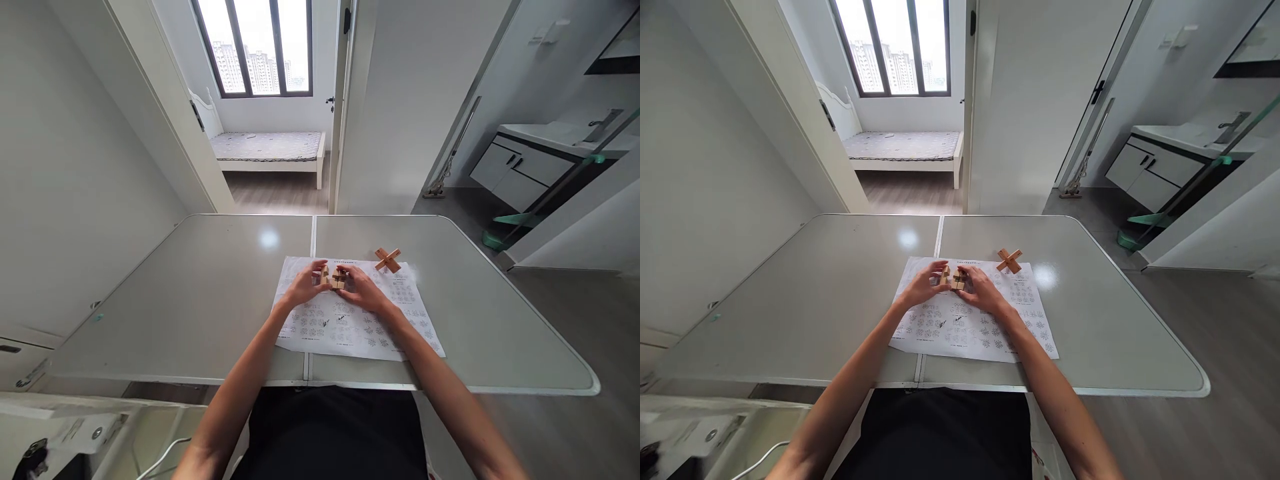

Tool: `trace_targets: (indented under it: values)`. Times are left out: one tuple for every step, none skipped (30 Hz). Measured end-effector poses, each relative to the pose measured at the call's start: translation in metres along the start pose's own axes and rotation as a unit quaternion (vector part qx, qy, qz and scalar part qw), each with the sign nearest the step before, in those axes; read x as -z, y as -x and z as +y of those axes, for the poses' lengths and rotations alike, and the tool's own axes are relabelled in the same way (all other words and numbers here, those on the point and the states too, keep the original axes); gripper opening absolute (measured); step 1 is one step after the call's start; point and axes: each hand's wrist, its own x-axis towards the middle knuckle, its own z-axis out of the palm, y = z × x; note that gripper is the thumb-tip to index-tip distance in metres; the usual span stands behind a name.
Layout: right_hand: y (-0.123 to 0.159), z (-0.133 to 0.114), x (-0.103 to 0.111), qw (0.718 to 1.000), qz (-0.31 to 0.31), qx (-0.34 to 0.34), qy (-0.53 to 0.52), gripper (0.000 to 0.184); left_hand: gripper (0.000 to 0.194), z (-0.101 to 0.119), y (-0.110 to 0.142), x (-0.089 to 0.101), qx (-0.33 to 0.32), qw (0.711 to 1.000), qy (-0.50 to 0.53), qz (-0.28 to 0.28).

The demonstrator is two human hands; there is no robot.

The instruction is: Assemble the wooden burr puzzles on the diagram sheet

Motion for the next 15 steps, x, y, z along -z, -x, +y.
trace_targets:
  values:
    - [0.0, 0.0, 0.001, 1.0, -0.006, -0.005, -0.012, 0.063, 0.072, 0.0, -0.001, 0.003, 0.005, 0.999, 0.038, 0.01]
    - [0.0, -0.001, 0.003, 1.0, -0.012, -0.012, -0.025, 0.063, 0.072, 0.0, -0.002, 0.005, 0.008, 0.997, 0.078, 0.023]
    - [0.0, -0.001, 0.004, 0.999, -0.016, -0.018, -0.039, 0.064, 0.072, 0.001, -0.002, 0.007, 0.008, 0.992, 0.118, 0.032]
    - [0.0, -0.002, 0.006, 0.998, -0.018, -0.027, -0.054, 0.064, 0.072, 0.002, -0.003, 0.008, 0.008, 0.987, 0.157, 0.037]
    - [0.0, -0.002, 0.009, 0.997, -0.018, -0.039, -0.069, 0.065, 0.071, 0.003, -0.003, 0.008, 0.01, 0.981, 0.191, 0.037]
    - [0.0, -0.003, 0.011, 0.995, -0.015, -0.053, -0.086, 0.065, 0.071, 0.005, -0.002, 0.008, 0.013, 0.975, 0.219, 0.033]
    - [-0.001, -0.003, 0.013, 0.992, -0.012, -0.069, -0.103, 0.066, 0.071, 0.007, -0.002, 0.007, 0.019, 0.97, 0.24, 0.028]
    - [-0.001, -0.003, 0.016, 0.989, -0.007, -0.084, -0.121, 0.066, 0.071, 0.009, -0.001, 0.006, 0.026, 0.966, 0.255, 0.025]
    - [-0.002, -0.004, 0.018, 0.986, 0.0, -0.096, -0.138, 0.066, 0.071, 0.011, -0.001, 0.006, 0.035, 0.963, 0.266, 0.024]
    - [-0.002, -0.004, 0.02, 0.982, 0.012, -0.105, -0.155, 0.066, 0.071, 0.013, 0.0, 0.005, 0.042, 0.961, 0.274, 0.025]
    - [-0.003, -0.005, 0.022, 0.978, 0.029, -0.112, -0.171, 0.066, 0.07, 0.014, 0.001, 0.004, 0.046, 0.958, 0.28, 0.027]
    - [-0.004, -0.006, 0.023, 0.974, 0.047, -0.12, -0.189, 0.066, 0.07, 0.015, 0.001, 0.003, 0.046, 0.957, 0.286, 0.028]
    - [-0.004, -0.007, 0.024, 0.967, 0.064, -0.128, -0.209, 0.066, 0.07, 0.016, 0.001, 0.002, 0.045, 0.955, 0.292, 0.026]
    - [-0.005, -0.009, 0.024, 0.959, 0.079, -0.139, -0.232, 0.065, 0.07, 0.016, 0.001, 0.002, 0.041, 0.954, 0.296, 0.021]
    - [-0.005, -0.011, 0.025, 0.951, 0.09, -0.15, -0.255, 0.063, 0.071, 0.017, 0.001, 0.001, 0.036, 0.953, 0.3, 0.014]
